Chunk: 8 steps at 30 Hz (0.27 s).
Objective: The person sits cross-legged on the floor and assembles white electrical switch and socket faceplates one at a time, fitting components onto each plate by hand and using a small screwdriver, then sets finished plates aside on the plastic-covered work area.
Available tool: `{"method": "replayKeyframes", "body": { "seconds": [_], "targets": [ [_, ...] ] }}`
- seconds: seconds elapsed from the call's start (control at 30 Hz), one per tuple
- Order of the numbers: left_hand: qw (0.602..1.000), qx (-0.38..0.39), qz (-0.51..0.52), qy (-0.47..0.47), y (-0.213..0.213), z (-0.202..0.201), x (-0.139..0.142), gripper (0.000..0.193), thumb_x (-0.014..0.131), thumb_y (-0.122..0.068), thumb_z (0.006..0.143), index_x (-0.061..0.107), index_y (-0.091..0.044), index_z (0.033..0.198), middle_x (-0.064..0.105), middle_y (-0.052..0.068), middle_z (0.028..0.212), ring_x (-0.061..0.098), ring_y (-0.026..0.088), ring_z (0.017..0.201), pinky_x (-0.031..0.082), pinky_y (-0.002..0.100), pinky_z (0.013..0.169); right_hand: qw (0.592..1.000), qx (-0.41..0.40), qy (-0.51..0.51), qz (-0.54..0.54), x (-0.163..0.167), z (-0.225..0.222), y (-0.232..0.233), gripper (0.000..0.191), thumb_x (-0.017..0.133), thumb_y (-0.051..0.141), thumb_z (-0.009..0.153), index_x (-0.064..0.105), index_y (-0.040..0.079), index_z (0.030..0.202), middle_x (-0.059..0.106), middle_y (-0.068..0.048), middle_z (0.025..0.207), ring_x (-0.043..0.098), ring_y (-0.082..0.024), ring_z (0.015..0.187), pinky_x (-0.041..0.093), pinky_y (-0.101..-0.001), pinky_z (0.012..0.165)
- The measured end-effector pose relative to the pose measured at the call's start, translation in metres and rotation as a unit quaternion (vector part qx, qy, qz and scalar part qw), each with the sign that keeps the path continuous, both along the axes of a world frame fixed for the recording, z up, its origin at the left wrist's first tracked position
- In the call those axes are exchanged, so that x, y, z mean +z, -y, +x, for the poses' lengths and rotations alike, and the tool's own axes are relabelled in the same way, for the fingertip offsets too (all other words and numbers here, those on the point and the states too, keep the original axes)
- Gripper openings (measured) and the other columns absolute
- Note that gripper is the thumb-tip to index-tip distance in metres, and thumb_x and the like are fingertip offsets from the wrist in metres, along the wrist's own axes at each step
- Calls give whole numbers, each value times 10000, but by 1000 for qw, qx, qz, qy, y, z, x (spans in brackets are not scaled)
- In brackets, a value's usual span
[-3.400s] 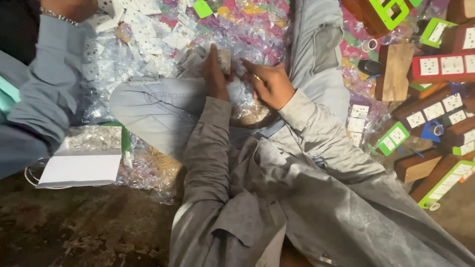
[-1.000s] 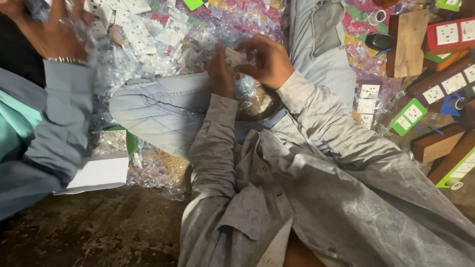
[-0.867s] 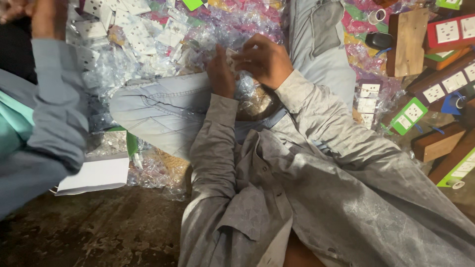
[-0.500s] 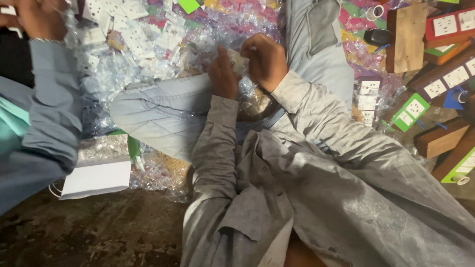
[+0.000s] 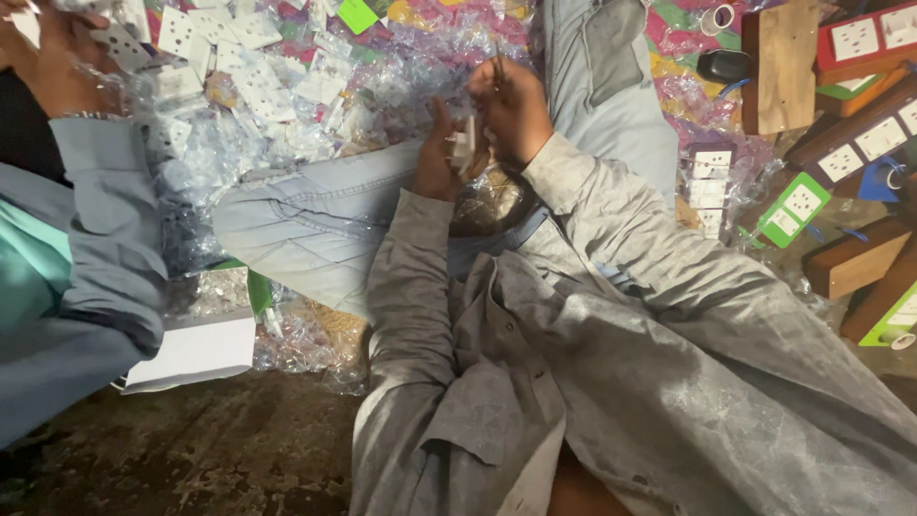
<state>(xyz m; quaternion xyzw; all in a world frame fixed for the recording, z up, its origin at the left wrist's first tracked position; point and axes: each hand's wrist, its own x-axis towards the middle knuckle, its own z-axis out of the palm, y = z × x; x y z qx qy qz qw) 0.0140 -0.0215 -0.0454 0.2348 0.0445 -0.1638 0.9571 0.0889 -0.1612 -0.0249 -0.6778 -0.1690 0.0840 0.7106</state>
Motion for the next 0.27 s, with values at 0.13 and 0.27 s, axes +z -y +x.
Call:
{"method": "replayKeyframes", "body": {
  "seconds": [0.13, 0.27],
  "targets": [
    [978, 23, -165, 127, -8, 7, 22, 715, 343, -735, 1076, 592, -124, 800, 398, -1, 614, 399, 129, 489, 339, 266, 471, 997, 18, -75, -11, 15, 2, 0, 105, 619, -67, 1033, 642, 35, 1020, 631, 19, 885, 558, -47, 716, 460, -213, 615],
    [989, 81, -79, -99, -15, 7, 36, 707, 329, -604, 1072, 593, 22, 1268, 502, 46, 676, 471, 143, 543, 334, 243, 427, 984, 47, -169, 17, 40, 0, 0, 97, 588, -15, 1037, 615, 78, 1041, 667, 1, 904, 650, -85, 678, 414, -206, 500]
  ]
}}
